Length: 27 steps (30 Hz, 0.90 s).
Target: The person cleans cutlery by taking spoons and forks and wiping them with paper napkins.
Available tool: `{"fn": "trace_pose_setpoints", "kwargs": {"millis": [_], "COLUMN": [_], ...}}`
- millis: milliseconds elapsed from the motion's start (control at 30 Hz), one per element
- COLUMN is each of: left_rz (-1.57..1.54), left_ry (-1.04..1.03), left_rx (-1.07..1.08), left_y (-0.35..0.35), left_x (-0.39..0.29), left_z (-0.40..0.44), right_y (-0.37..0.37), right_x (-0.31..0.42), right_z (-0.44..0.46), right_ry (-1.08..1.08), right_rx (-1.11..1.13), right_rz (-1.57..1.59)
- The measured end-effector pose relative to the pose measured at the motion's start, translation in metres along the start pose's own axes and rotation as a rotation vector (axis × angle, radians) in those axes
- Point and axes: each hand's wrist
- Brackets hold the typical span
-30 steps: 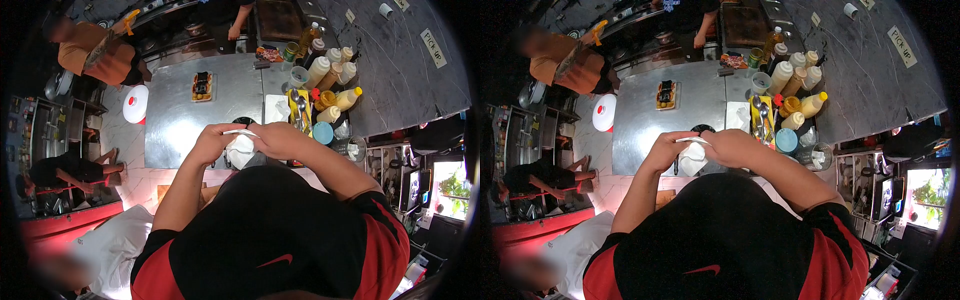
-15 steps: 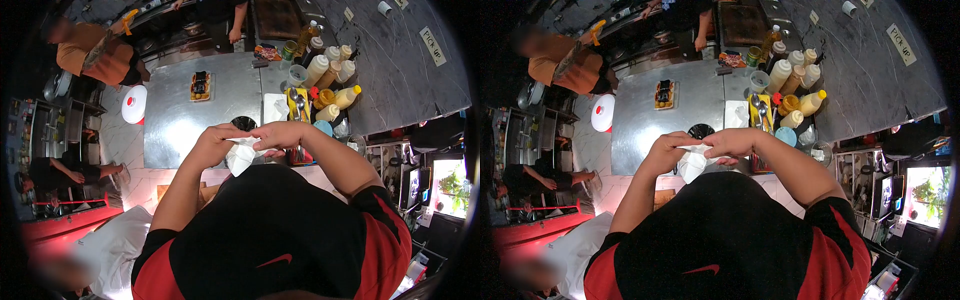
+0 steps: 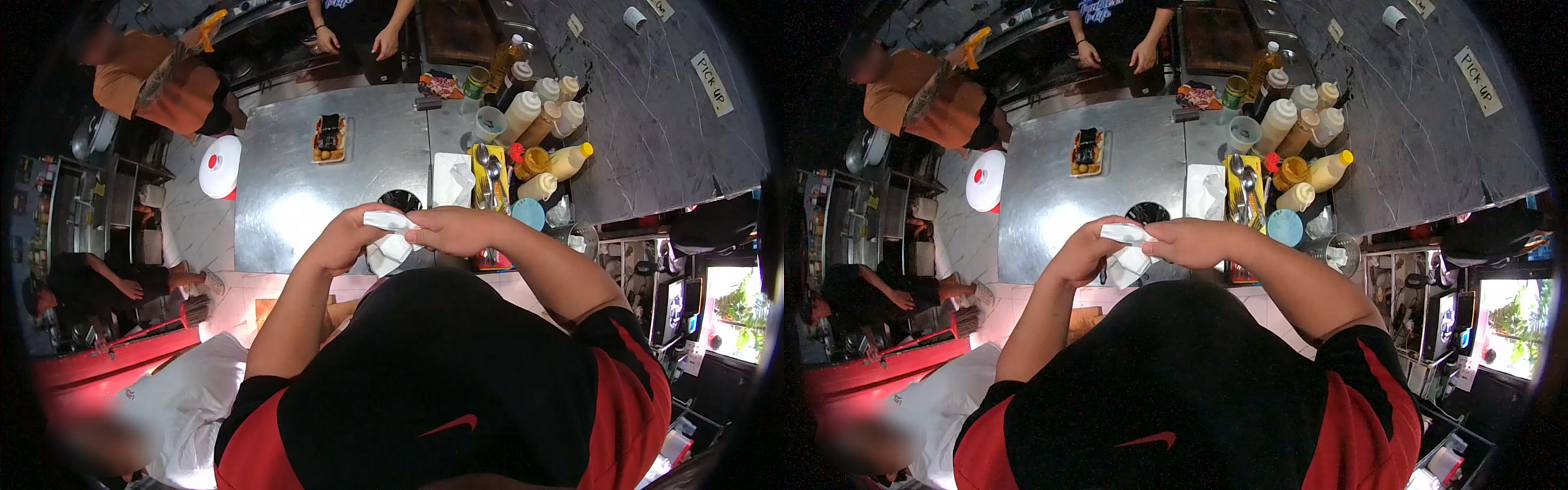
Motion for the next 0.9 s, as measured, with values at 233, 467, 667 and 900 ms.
{"fn": "trace_pose_setpoints", "kwargs": {"millis": [233,467,667,900], "left_rz": [-0.187,-0.160,-0.090,-0.364], "left_ry": [-0.051,-0.046,0.045,-0.044], "left_rx": [-0.024,-0.045,-0.108,-0.148], "left_y": [-0.001,0.002,-0.001,-0.019], "left_x": [0.010,0.008,-0.008,-0.001], "left_z": [0.002,-0.003,-0.014,-0.008], "right_y": [0.002,0.001,-0.005,-0.007], "right_x": [0.008,-0.004,-0.010,-0.001], "right_z": [-0.004,-0.004,-0.002,-0.001], "right_ry": [-0.097,-0.145,-0.025,-0.017], "right_rx": [-0.058,-0.135,-0.275,-0.263], "right_rz": [0.096,0.147,-0.079,-0.056]}}
Point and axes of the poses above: each hand's wrist, its own z-axis towards the middle knuckle, its own y-axis out of the back of the hand, x = y × z, and after that the axes turned 9 degrees about z, right-handed
